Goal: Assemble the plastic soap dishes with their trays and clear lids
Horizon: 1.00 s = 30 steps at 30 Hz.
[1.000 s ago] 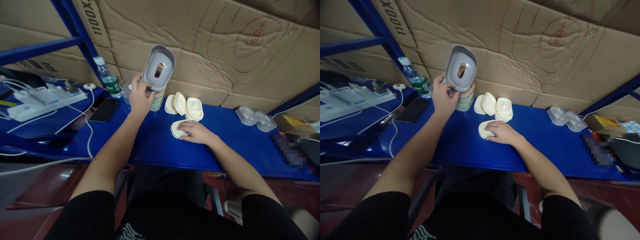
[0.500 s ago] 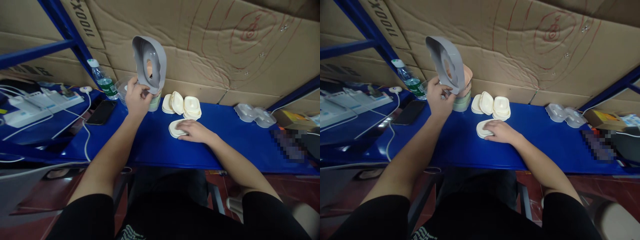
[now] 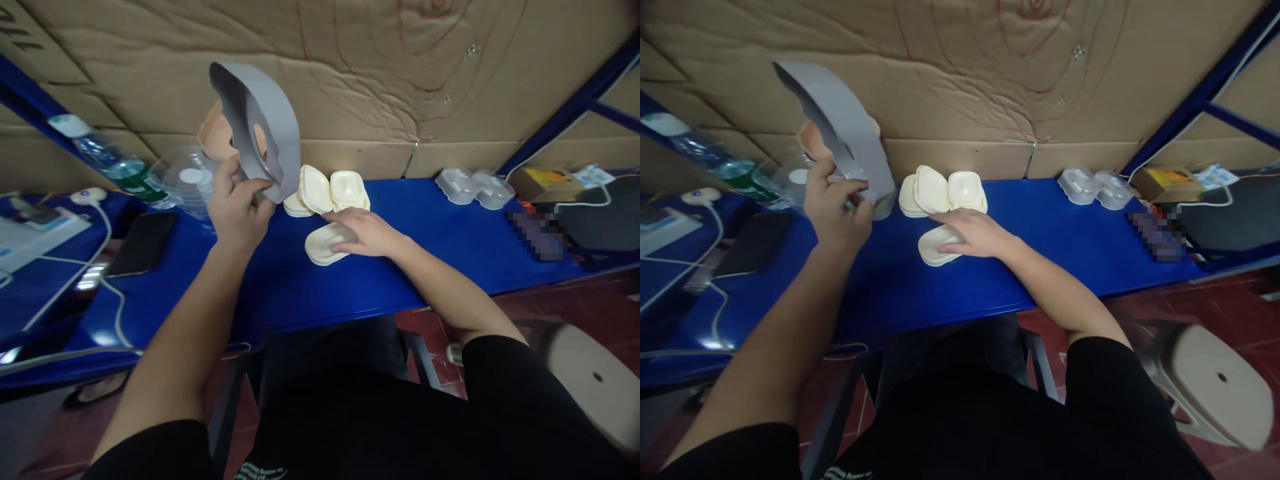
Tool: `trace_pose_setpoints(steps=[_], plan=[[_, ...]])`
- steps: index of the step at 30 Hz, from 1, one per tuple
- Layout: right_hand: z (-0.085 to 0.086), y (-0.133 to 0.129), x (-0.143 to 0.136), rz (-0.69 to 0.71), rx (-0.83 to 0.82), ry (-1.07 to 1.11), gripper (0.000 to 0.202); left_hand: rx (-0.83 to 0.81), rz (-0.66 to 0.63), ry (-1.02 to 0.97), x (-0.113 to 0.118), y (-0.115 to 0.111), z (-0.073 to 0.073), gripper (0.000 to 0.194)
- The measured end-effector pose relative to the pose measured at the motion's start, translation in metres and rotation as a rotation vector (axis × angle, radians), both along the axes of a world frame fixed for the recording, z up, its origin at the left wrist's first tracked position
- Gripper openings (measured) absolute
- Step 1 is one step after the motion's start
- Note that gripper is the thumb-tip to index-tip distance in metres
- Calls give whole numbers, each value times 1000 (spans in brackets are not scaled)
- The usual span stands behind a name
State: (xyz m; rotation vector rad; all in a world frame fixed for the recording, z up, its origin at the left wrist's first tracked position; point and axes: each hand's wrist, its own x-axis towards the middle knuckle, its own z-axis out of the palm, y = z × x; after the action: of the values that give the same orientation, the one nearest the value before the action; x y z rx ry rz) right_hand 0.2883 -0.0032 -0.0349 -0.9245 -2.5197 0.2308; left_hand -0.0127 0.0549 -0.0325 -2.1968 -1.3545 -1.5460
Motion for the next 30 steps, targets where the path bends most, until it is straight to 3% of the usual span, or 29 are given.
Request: trace_pose_setpoints(steps=[5, 9, 16, 21, 25, 30], plan=[[1, 6, 16, -138, 75, 127, 87, -85, -151, 165, 19, -21, 0, 25], [-2, 12, 23, -258, 133, 219, 91, -187, -419, 257, 30, -32, 1, 28], [-9, 23, 27, -322, 150, 403, 80, -599, -729, 100, 29, -29, -1, 34], [1, 21, 31, -396, 157, 512, 65, -891, -959, 6, 24, -30, 6, 51], [9, 16, 33, -425, -12, 459, 59, -1084, -1025, -53, 21, -33, 11, 57], [9, 18, 35, -459, -252, 365, 56, -1275, -946, -81, 16, -33, 13, 48]])
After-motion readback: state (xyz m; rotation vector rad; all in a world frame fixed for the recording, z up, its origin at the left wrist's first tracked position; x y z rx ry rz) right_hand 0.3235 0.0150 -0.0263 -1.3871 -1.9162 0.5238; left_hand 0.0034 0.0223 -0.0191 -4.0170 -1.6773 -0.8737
